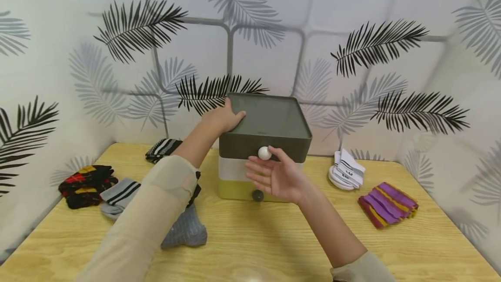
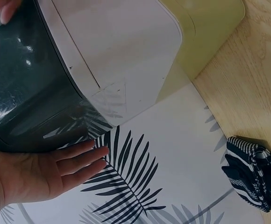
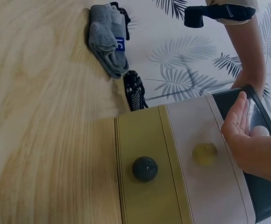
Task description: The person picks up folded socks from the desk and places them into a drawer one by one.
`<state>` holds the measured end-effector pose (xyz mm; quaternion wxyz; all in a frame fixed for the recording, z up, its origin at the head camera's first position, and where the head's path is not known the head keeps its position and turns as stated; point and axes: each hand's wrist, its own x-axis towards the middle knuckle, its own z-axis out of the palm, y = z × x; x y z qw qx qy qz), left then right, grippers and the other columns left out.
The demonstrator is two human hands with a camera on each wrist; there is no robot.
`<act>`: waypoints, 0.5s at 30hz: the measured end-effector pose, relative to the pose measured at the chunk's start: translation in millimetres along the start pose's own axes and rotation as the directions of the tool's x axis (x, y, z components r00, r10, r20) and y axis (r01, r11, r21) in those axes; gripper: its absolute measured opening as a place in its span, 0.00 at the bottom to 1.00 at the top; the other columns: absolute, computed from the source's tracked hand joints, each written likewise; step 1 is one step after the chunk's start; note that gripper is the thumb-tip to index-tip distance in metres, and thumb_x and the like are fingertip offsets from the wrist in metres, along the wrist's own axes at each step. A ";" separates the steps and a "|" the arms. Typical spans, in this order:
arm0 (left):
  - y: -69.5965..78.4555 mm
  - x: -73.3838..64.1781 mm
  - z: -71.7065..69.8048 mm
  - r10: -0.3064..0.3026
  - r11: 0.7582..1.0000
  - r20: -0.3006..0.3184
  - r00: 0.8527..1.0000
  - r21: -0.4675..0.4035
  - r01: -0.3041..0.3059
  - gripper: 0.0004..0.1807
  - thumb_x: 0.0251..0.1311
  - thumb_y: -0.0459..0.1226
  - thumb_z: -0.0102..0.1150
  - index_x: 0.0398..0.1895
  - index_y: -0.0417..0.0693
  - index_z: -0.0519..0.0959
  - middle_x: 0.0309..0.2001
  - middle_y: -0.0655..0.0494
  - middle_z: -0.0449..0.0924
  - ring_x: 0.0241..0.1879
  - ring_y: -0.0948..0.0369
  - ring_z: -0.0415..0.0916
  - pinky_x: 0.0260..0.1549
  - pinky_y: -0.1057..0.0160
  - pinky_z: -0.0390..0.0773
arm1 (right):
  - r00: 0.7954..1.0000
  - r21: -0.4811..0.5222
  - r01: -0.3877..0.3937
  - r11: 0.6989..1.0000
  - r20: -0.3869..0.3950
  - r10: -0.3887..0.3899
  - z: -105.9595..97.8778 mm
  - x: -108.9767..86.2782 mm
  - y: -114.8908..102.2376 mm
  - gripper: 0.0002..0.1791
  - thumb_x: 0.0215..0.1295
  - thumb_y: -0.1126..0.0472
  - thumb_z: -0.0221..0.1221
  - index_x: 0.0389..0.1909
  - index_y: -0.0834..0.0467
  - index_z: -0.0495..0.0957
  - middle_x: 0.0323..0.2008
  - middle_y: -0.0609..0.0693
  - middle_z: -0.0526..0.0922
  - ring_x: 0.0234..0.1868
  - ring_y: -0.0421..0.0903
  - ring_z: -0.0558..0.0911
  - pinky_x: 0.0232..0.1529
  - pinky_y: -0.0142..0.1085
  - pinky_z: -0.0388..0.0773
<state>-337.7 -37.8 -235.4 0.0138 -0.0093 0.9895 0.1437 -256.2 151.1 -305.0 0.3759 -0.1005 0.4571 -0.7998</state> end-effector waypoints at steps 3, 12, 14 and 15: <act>0.3 -0.4 -0.1 -0.002 1.000 0.002 1.000 -0.005 0.002 0.41 0.66 0.60 0.30 0.73 0.46 0.37 0.61 0.47 0.66 0.54 0.53 0.68 0.50 0.54 0.67 | 1.000 0.118 -0.014 0.993 0.021 0.012 -0.8 7.0 -4.1 0.28 0.71 0.43 0.40 0.55 0.61 0.70 0.56 0.53 0.73 0.60 0.49 0.67 0.56 0.38 0.65; 0.6 -0.6 -0.9 -0.023 1.000 -0.010 1.000 -0.004 0.023 0.42 0.66 0.60 0.30 0.73 0.46 0.36 0.59 0.47 0.68 0.54 0.53 0.68 0.50 0.55 0.67 | 1.000 0.183 -0.008 0.983 -0.001 0.009 5.7 13.6 -5.8 0.34 0.71 0.45 0.41 0.69 0.63 0.49 0.57 0.56 0.72 0.67 0.50 0.54 0.63 0.39 0.54; 1.3 -1.0 -0.7 -0.026 1.000 -0.008 1.000 -0.011 0.026 0.42 0.66 0.61 0.30 0.73 0.46 0.36 0.59 0.47 0.68 0.55 0.53 0.68 0.51 0.55 0.67 | 1.000 0.175 -0.001 0.985 -0.013 0.003 6.5 11.6 -4.1 0.35 0.71 0.44 0.41 0.70 0.61 0.47 0.57 0.55 0.72 0.65 0.50 0.58 0.62 0.39 0.56; 1.7 -1.2 -0.4 -0.025 1.000 -0.005 1.000 -0.012 0.025 0.42 0.66 0.61 0.30 0.73 0.46 0.36 0.60 0.47 0.68 0.55 0.53 0.68 0.51 0.55 0.66 | 1.000 0.173 0.003 0.985 -0.016 0.000 6.7 10.2 -3.1 0.34 0.71 0.44 0.41 0.69 0.61 0.49 0.57 0.55 0.73 0.65 0.50 0.60 0.62 0.39 0.56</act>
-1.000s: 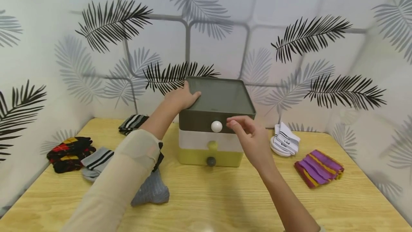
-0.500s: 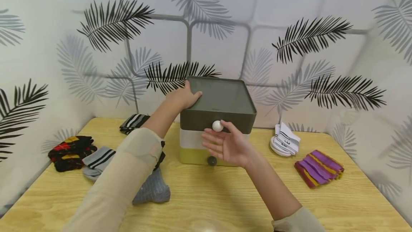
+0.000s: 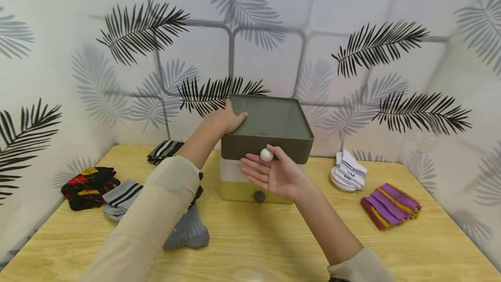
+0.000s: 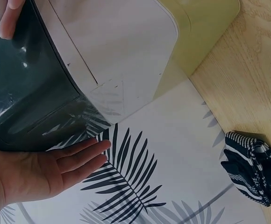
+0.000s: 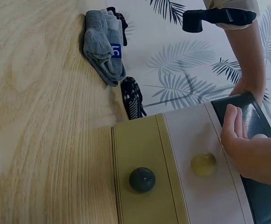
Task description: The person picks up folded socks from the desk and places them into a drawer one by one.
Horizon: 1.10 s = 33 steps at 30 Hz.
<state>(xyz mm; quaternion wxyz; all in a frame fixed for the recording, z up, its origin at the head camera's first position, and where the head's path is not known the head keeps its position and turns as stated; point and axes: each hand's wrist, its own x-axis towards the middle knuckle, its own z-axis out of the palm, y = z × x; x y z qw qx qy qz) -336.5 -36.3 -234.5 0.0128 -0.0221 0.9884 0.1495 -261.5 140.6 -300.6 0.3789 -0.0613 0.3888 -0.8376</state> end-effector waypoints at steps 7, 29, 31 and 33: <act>-0.6 1.2 0.9 0.008 1.000 -0.003 1.000 0.008 -0.008 0.42 0.65 0.61 0.30 0.73 0.46 0.36 0.58 0.48 0.70 0.51 0.54 0.71 0.49 0.56 0.68 | 0.999 0.016 0.015 1.000 0.038 -0.016 0.2 -10.9 9.0 0.28 0.71 0.44 0.41 0.59 0.62 0.64 0.57 0.55 0.72 0.66 0.51 0.58 0.62 0.39 0.55; -1.5 0.1 0.5 0.001 1.000 0.002 1.000 0.003 -0.002 0.42 0.65 0.61 0.30 0.73 0.48 0.36 0.41 0.50 0.77 0.33 0.57 0.73 0.37 0.59 0.71 | 0.996 -0.009 -0.007 1.000 0.094 0.008 8.5 -44.4 34.8 0.30 0.72 0.43 0.35 0.54 0.62 0.74 0.60 0.57 0.67 0.60 0.51 0.67 0.64 0.41 0.49; -1.4 0.1 0.5 0.003 1.000 0.001 1.000 0.004 -0.003 0.42 0.65 0.61 0.30 0.73 0.48 0.36 0.41 0.50 0.77 0.33 0.57 0.73 0.37 0.59 0.71 | 0.995 -0.008 -0.007 1.000 0.096 0.008 8.7 -46.5 36.2 0.31 0.72 0.43 0.35 0.54 0.62 0.73 0.60 0.57 0.68 0.60 0.51 0.68 0.64 0.41 0.48; -1.1 0.0 0.2 0.006 1.000 0.000 1.000 0.002 -0.006 0.42 0.65 0.61 0.30 0.73 0.48 0.36 0.43 0.50 0.77 0.33 0.57 0.73 0.37 0.58 0.71 | 0.995 -0.007 -0.007 1.000 0.104 0.008 8.8 -48.8 37.4 0.31 0.72 0.43 0.34 0.54 0.62 0.74 0.59 0.57 0.69 0.60 0.51 0.68 0.64 0.41 0.49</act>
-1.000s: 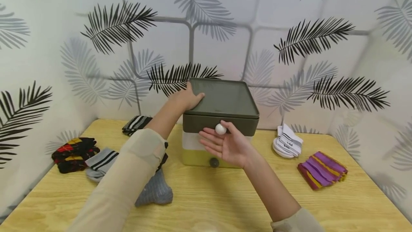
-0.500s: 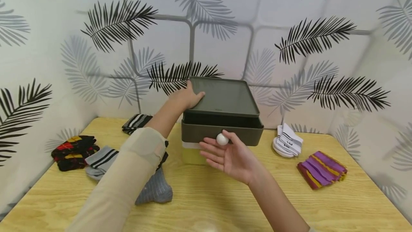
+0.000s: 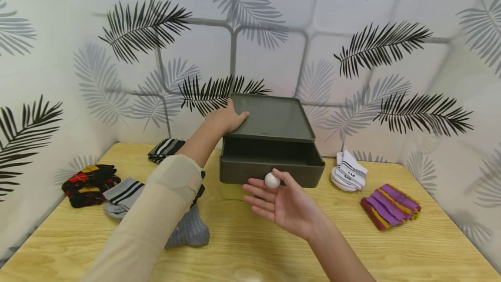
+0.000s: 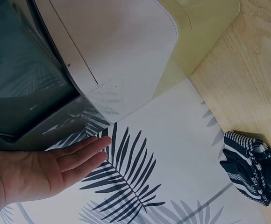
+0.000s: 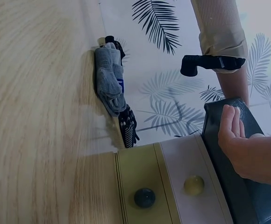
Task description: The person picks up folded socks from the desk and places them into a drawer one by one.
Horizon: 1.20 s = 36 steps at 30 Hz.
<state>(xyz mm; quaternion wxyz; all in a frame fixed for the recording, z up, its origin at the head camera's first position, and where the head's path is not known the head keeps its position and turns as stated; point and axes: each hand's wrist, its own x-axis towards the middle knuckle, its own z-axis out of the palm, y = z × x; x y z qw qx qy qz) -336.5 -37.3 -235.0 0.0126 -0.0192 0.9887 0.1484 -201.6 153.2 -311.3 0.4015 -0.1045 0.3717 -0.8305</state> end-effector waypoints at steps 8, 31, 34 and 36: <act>0.4 0.0 -0.2 0.000 1.000 0.001 1.000 -0.004 0.000 0.42 0.65 0.61 0.29 0.73 0.48 0.36 0.43 0.50 0.77 0.32 0.57 0.73 0.36 0.59 0.71 | 0.999 0.022 -0.019 1.000 0.040 0.018 1.5 -8.4 4.5 0.32 0.72 0.42 0.33 0.55 0.62 0.73 0.58 0.57 0.71 0.62 0.52 0.65 0.62 0.40 0.54; 0.9 -0.3 0.2 0.004 1.000 0.002 1.000 -0.005 -0.004 0.42 0.66 0.61 0.29 0.73 0.47 0.35 0.44 0.49 0.77 0.31 0.57 0.72 0.35 0.60 0.70 | 0.992 0.030 -0.062 0.998 0.114 0.058 10.2 -34.8 25.7 0.34 0.73 0.44 0.26 0.57 0.63 0.72 0.58 0.57 0.70 0.61 0.52 0.66 0.62 0.41 0.55; 1.2 -0.6 0.1 -0.001 1.000 0.000 1.000 -0.006 0.001 0.42 0.66 0.61 0.29 0.73 0.47 0.36 0.42 0.50 0.77 0.29 0.58 0.71 0.30 0.61 0.69 | 0.989 0.016 -0.067 0.998 0.131 0.065 11.9 -37.3 28.4 0.34 0.74 0.45 0.25 0.57 0.62 0.71 0.59 0.57 0.70 0.61 0.52 0.66 0.62 0.42 0.54; 1.3 -0.4 0.2 -0.005 1.000 -0.001 1.000 -0.009 0.005 0.42 0.66 0.61 0.30 0.73 0.47 0.36 0.41 0.50 0.77 0.28 0.58 0.70 0.28 0.62 0.66 | 0.987 0.011 -0.071 0.997 0.143 0.069 12.8 -38.7 30.1 0.33 0.74 0.46 0.25 0.57 0.62 0.71 0.59 0.57 0.69 0.62 0.52 0.65 0.63 0.42 0.53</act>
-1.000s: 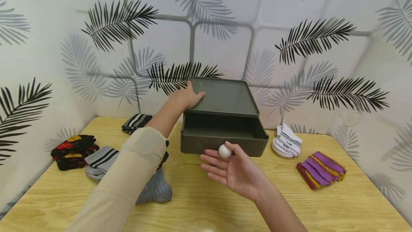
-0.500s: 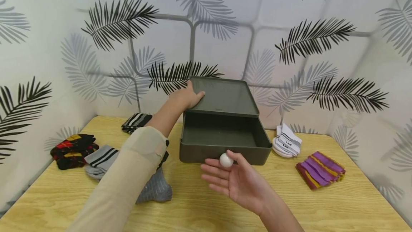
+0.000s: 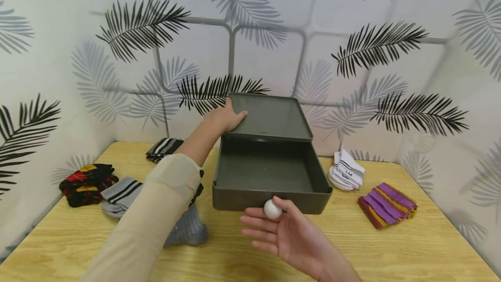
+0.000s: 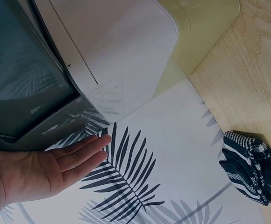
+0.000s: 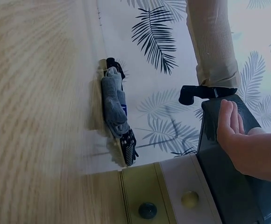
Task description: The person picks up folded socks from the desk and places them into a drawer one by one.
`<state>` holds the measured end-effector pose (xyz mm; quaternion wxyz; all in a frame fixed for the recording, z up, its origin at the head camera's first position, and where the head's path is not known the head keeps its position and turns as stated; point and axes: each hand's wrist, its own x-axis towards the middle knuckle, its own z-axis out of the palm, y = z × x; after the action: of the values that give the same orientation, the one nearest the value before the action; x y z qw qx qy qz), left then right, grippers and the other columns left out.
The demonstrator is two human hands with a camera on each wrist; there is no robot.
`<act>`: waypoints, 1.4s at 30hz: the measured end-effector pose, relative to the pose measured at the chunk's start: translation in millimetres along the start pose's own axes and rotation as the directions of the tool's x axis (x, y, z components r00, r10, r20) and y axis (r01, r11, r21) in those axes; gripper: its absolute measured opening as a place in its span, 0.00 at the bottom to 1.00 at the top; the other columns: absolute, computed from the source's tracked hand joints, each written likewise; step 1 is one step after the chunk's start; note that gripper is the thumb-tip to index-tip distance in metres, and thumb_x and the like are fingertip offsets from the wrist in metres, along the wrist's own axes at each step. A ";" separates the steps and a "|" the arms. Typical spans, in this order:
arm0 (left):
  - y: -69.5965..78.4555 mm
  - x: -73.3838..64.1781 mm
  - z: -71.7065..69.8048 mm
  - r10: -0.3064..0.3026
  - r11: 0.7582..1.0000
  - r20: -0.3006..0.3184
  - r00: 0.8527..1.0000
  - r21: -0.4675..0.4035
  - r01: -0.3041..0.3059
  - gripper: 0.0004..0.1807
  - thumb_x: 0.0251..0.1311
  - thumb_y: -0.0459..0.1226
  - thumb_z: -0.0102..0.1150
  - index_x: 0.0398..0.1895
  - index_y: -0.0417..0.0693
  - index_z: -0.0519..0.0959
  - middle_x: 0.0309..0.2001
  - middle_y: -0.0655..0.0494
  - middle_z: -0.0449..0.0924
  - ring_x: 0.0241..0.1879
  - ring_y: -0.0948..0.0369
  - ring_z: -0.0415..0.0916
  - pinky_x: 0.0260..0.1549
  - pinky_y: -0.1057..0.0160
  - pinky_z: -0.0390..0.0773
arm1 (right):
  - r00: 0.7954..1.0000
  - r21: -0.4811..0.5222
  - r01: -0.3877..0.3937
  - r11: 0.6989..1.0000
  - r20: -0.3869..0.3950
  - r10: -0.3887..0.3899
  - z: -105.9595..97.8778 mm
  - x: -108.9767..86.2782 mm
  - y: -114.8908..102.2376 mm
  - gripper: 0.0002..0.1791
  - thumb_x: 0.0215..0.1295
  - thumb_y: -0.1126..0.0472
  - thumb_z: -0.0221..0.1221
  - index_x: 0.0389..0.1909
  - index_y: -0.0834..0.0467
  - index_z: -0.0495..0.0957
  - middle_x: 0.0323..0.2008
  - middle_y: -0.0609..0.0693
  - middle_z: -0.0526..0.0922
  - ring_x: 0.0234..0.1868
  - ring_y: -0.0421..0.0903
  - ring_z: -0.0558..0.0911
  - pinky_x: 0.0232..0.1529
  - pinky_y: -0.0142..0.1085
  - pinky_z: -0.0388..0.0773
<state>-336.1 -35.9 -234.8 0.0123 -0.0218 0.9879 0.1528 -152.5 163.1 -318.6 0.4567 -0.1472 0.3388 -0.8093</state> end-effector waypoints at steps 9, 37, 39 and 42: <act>-0.2 -1.4 0.1 0.001 1.000 0.005 1.000 -0.001 -0.001 0.42 0.66 0.61 0.30 0.73 0.47 0.36 0.41 0.49 0.77 0.29 0.58 0.70 0.26 0.62 0.65 | 1.000 -0.006 -0.022 1.000 0.013 0.022 0.7 -2.8 8.9 0.33 0.74 0.47 0.23 0.57 0.62 0.71 0.59 0.58 0.69 0.62 0.53 0.64 0.62 0.41 0.55; -0.7 2.2 0.1 0.007 1.000 0.002 1.000 0.001 -0.007 0.42 0.65 0.61 0.30 0.73 0.47 0.35 0.47 0.48 0.76 0.35 0.56 0.73 0.34 0.59 0.70 | 0.903 -0.515 0.261 0.817 0.430 -0.018 18.2 -37.3 -8.4 0.29 0.74 0.60 0.18 0.66 0.67 0.57 0.61 0.59 0.66 0.59 0.53 0.67 0.58 0.45 0.62; -1.4 2.0 -1.6 0.003 1.000 0.006 1.000 -0.001 -0.003 0.42 0.65 0.61 0.30 0.73 0.47 0.35 0.48 0.47 0.75 0.36 0.55 0.73 0.35 0.59 0.70 | 0.842 -0.498 0.415 0.762 0.527 -0.114 19.3 -44.9 -26.7 0.28 0.74 0.61 0.19 0.66 0.71 0.54 0.61 0.62 0.65 0.59 0.55 0.67 0.57 0.44 0.63; -2.2 1.5 -2.9 -0.001 1.000 0.011 1.000 -0.004 0.001 0.42 0.65 0.61 0.29 0.73 0.47 0.34 0.48 0.47 0.75 0.36 0.55 0.73 0.34 0.59 0.69 | 0.746 -0.457 0.597 0.659 0.619 -0.247 14.5 -57.0 -58.9 0.28 0.74 0.60 0.21 0.66 0.73 0.51 0.61 0.65 0.64 0.60 0.57 0.66 0.57 0.44 0.63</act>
<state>-337.5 -39.0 -232.8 0.0178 -0.0217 0.9875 0.1551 -151.5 225.7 -263.8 0.2422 -0.5752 0.4111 -0.6644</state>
